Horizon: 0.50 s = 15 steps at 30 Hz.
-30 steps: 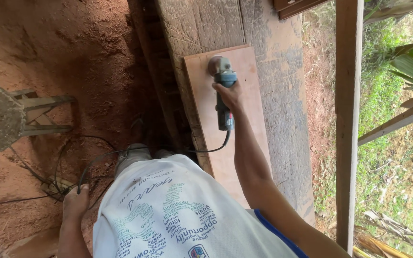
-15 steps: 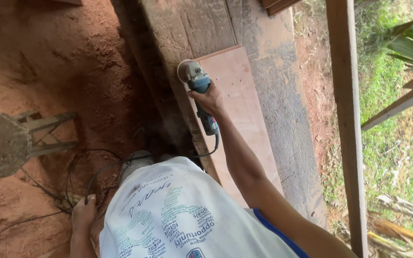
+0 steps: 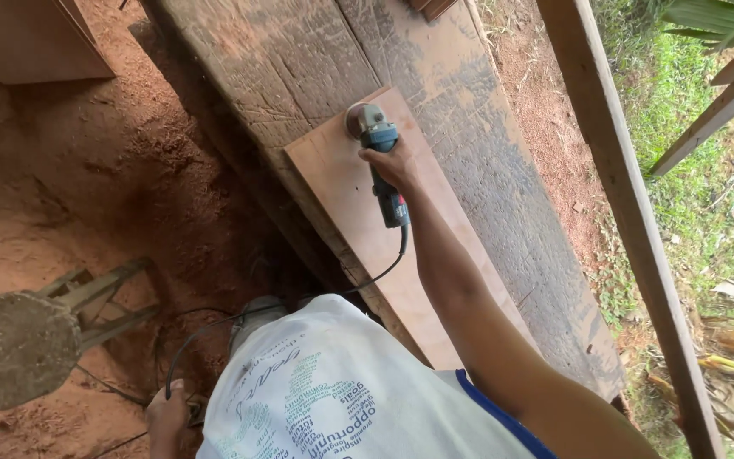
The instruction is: The person uses an electric sander to smooth the surface of a long wooden plank resting on a workbench. They move the sander back and forth along the plank's length, occasionally adjusting their position and the plank's orientation to reach different areas.
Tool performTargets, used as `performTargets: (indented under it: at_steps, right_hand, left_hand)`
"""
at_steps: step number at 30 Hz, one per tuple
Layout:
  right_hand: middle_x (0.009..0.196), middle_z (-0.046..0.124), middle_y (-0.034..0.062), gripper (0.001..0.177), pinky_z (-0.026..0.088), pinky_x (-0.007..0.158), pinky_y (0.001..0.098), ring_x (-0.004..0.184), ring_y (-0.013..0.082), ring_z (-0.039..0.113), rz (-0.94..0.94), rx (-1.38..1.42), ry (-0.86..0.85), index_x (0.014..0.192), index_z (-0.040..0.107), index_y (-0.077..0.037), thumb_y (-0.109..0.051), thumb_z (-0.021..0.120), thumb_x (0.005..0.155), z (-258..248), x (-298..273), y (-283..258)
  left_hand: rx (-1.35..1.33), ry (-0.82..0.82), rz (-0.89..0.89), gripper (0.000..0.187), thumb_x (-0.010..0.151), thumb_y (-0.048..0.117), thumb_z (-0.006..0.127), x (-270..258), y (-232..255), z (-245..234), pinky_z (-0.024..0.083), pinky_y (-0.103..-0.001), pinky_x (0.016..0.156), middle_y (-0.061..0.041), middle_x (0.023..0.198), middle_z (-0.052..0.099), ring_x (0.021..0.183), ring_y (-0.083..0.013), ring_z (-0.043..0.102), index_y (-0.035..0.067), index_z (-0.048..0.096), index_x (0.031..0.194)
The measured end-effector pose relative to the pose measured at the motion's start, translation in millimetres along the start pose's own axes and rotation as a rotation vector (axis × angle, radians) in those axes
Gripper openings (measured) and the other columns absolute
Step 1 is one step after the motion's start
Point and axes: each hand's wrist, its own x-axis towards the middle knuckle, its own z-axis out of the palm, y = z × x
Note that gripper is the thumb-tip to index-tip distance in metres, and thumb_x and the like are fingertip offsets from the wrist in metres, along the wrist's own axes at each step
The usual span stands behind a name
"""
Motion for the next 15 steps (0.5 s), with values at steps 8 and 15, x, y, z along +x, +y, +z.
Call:
performTargets:
  at_steps: [8,15]
  right_hand:
    - [0.089,0.072,0.011,0.053,0.063,0.063,0.0405,0.074,0.0233,0.073,0.142,0.137,0.063,0.11,0.066,-0.004,-0.032,0.084,0.069,-43.4,9.2,-4.5]
    - [0.089,0.074,0.0093,0.053,0.061,0.067,0.0386,0.076,0.022,0.074,0.116,0.119,0.188,0.108,0.067,-0.005,-0.033,0.087,0.069,-53.3,2.6,38.6]
  left_hand:
    - [0.025,0.013,0.015,0.043,0.108,0.038,0.057,8.4,1.4,-6.9,0.057,-0.051,0.083,-0.018,0.101,0.073,0.09,-0.0316,0.07,0.009,0.07,0.136]
    - [0.064,0.012,0.1,0.042,0.107,0.038,0.059,5.7,9.6,-9.6,0.056,-0.05,0.086,-0.021,0.097,0.075,0.088,-0.0327,0.07,0.007,0.073,0.132]
